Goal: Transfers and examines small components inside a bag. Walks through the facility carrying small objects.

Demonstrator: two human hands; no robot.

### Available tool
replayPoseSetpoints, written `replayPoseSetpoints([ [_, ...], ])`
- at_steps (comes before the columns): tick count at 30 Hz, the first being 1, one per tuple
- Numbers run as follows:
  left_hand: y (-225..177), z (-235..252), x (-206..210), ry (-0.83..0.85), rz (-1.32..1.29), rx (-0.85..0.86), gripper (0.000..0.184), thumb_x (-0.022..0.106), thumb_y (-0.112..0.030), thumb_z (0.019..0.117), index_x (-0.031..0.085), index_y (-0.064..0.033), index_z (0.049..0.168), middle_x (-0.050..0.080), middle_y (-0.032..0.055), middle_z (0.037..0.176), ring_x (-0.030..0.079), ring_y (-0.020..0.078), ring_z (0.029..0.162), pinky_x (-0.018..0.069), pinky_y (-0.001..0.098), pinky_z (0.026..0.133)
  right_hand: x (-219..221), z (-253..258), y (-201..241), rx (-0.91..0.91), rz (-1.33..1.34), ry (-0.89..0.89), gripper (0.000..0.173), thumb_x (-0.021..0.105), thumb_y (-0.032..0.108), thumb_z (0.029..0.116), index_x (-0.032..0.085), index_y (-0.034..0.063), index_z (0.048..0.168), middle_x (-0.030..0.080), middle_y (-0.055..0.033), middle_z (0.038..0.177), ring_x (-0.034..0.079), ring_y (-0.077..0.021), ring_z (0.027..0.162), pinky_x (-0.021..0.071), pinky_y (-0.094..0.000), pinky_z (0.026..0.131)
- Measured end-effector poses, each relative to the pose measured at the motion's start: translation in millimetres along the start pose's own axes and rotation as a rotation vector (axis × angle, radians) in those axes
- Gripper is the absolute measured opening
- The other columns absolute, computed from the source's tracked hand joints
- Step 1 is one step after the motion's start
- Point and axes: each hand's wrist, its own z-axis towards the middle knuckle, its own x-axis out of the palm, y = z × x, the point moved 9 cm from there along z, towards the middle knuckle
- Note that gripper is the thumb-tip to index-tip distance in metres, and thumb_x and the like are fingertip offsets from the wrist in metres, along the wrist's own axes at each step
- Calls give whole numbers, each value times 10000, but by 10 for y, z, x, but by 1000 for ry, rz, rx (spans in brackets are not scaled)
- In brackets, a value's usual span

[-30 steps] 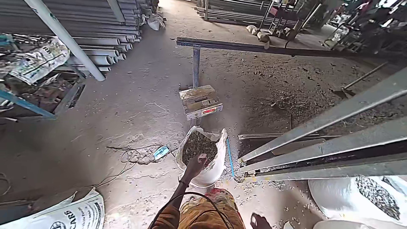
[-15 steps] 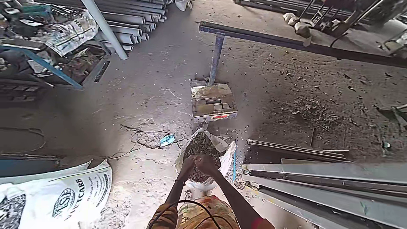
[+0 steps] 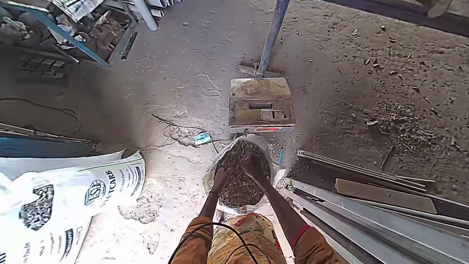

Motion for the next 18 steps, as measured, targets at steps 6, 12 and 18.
replayPoseSetpoints([
  [6,129,86,8,-93,134,-157,461,536,-300,1050,603,106,1257,622,311,1258,602,408,1211,454,574,1027,405,312,-523,147,-159,-126,878,735,407,870,389,-36,1544,274,-263,1648,271,-413,1530,256,-592,1211],
  [12,-92,9,370,-138,262,9,593,323,-383,1130,391,43,1537,410,328,1542,404,462,1444,318,577,1184,509,330,-720,191,-48,-247,702,616,553,955,509,146,1517,438,-232,1568,427,-418,1443,345,-638,1143],
  [18,-137,-33,355,-163,89,58,561,370,-377,1121,406,1,1535,536,300,1435,512,436,1350,391,568,1121,606,169,-702,172,127,-143,536,645,415,984,591,124,1431,569,-231,1424,536,-404,1327,424,-588,1081],
])
